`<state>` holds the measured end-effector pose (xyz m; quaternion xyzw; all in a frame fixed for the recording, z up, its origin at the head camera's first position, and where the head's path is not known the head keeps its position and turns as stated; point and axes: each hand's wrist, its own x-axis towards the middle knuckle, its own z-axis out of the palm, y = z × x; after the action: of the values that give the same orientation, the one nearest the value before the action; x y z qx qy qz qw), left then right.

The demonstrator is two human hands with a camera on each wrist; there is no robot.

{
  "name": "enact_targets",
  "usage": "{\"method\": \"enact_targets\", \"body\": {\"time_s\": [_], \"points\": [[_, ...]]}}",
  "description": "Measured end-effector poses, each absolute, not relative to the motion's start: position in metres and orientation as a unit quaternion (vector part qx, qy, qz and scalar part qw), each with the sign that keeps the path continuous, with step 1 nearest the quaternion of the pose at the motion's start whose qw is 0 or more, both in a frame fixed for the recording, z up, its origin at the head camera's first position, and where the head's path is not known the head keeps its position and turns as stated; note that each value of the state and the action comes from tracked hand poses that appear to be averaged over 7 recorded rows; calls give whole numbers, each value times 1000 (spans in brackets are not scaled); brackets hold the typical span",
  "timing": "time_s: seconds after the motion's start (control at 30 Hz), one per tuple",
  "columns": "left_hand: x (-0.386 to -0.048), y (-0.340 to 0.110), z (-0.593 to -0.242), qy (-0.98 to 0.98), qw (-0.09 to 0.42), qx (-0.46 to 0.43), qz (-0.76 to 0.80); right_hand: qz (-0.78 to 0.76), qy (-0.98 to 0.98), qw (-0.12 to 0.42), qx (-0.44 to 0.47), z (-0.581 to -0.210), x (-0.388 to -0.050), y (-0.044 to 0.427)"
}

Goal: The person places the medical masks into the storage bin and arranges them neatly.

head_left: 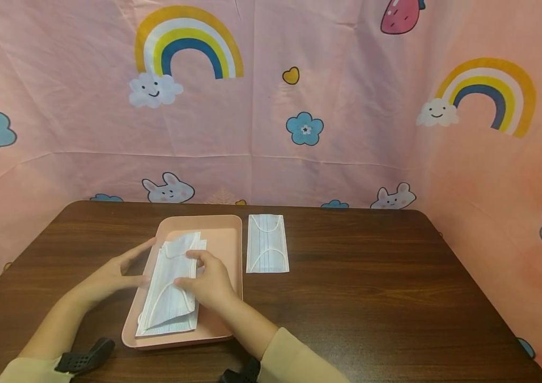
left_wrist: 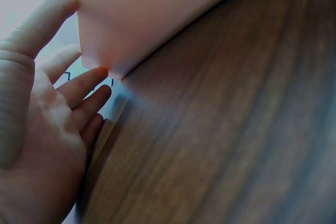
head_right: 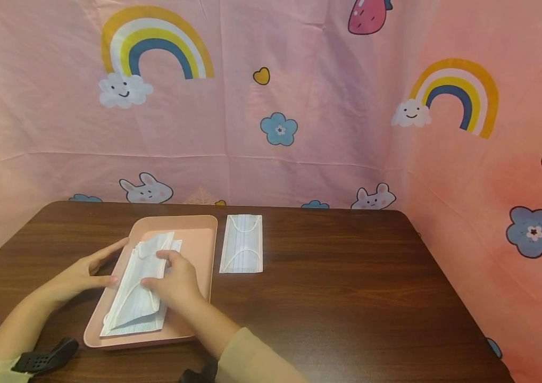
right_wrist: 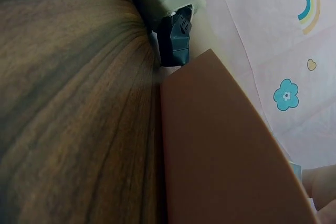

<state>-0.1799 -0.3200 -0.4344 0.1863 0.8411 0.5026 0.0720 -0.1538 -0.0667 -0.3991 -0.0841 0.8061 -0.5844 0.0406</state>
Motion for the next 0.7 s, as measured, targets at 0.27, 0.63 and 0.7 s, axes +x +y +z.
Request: {"method": "enact_targets", "body": {"time_s": [0.27, 0.63, 0.7], "points": [[-181, -321, -435, 845, 70, 187, 496, -558, 824, 35, -95, -400, -153, -65], [-181, -320, -437, 845, 64, 194, 494, -501, 855, 49, -123, -404, -156, -58], [-182, -321, -438, 845, 65, 193, 495, -486, 863, 54, -125, -404, -158, -57]]}}
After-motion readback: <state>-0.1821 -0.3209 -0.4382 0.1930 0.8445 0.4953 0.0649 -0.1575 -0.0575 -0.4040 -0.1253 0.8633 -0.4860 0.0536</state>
